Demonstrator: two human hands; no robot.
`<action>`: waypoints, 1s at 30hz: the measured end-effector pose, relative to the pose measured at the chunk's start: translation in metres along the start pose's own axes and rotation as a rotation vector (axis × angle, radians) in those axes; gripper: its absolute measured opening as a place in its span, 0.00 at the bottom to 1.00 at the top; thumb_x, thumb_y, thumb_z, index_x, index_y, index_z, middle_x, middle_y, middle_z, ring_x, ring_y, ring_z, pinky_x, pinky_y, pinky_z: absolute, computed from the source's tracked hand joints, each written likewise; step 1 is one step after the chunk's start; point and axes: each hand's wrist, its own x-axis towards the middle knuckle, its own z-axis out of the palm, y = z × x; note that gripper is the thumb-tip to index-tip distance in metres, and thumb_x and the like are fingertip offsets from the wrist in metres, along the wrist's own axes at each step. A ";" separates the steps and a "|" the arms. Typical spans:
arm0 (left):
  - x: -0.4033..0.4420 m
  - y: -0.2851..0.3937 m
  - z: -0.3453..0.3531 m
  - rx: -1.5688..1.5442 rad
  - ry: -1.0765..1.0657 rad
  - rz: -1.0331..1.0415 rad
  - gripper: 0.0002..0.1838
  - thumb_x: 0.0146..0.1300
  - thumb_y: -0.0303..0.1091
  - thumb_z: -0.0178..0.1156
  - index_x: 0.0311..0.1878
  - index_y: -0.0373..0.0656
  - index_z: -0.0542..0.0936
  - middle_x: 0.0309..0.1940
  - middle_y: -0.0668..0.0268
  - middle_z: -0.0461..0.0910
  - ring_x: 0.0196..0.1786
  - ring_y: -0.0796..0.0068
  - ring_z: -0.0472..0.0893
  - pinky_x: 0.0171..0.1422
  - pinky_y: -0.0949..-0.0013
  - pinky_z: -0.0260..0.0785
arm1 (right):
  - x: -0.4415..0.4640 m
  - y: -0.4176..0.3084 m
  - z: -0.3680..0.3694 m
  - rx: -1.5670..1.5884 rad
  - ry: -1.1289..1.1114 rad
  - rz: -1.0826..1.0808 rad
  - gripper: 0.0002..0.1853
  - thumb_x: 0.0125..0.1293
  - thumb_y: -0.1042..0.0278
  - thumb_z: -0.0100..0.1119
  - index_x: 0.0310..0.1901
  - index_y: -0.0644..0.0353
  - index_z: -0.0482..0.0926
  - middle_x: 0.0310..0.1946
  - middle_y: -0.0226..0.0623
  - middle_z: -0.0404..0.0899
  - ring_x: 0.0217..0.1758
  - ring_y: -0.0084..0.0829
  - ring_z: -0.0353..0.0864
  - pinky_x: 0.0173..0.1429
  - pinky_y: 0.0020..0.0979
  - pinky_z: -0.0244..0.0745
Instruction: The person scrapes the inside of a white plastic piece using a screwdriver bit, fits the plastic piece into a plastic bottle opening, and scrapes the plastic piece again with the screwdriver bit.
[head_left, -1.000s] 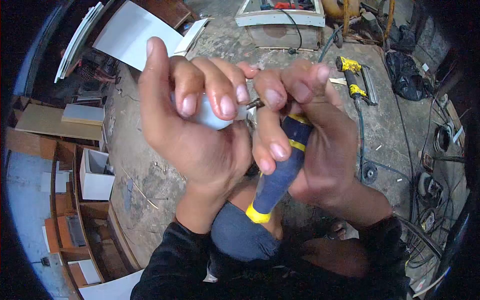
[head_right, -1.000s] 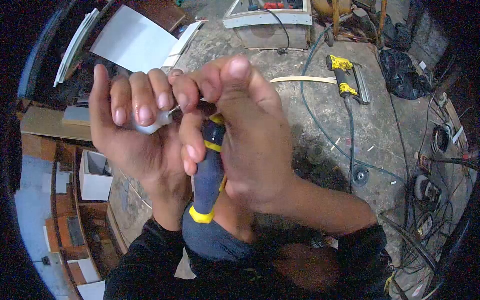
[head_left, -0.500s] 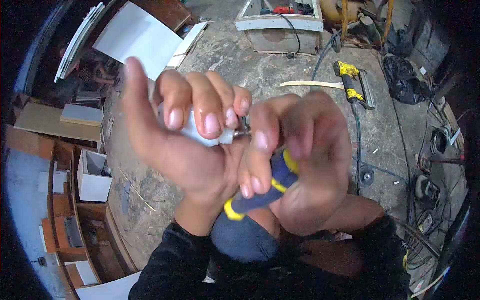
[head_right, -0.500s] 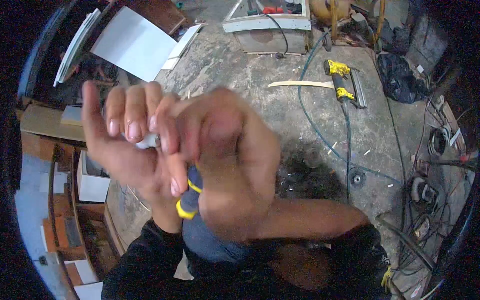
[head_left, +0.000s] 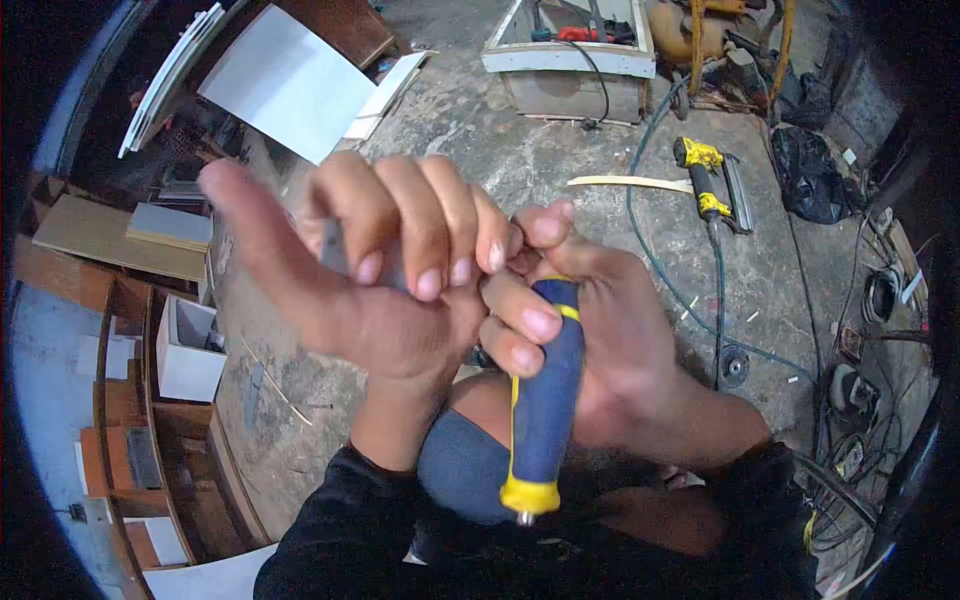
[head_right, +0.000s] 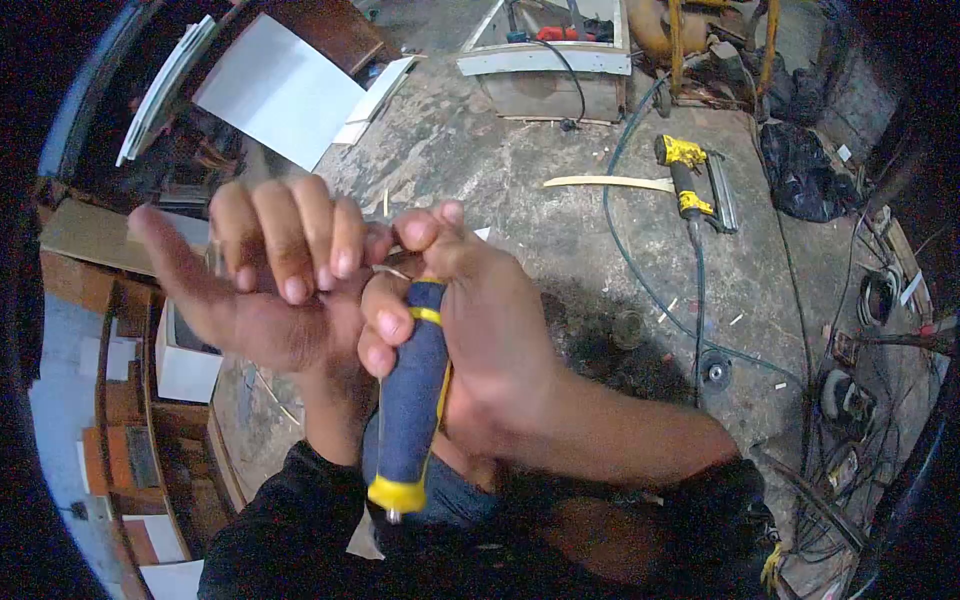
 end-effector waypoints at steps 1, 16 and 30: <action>-0.001 -0.002 -0.002 -0.028 0.022 -0.039 0.34 0.71 0.62 0.37 0.13 0.49 0.60 0.08 0.66 0.59 0.15 0.74 0.60 0.21 0.69 0.61 | 0.001 -0.002 -0.004 0.025 0.008 0.018 0.09 0.71 0.65 0.44 0.41 0.60 0.73 0.35 0.37 0.73 0.24 0.26 0.71 0.27 0.31 0.71; 0.002 0.015 -0.020 -0.303 0.286 -0.255 0.29 0.72 0.55 0.41 0.15 0.51 0.63 0.08 0.72 0.59 0.11 0.78 0.59 0.27 0.70 0.64 | -0.003 -0.023 -0.001 -0.291 0.006 -0.379 0.18 0.76 0.47 0.36 0.36 0.53 0.63 0.30 0.34 0.67 0.18 0.24 0.69 0.20 0.28 0.73; 0.003 0.020 -0.029 -0.862 0.282 -0.746 0.18 0.75 0.42 0.37 0.29 0.46 0.69 0.24 0.72 0.79 0.29 0.80 0.82 0.62 0.61 0.70 | -0.006 -0.006 -0.001 -1.212 -0.072 -0.730 0.26 0.72 0.41 0.38 0.42 0.61 0.68 0.35 0.37 0.66 0.20 0.21 0.69 0.18 0.23 0.71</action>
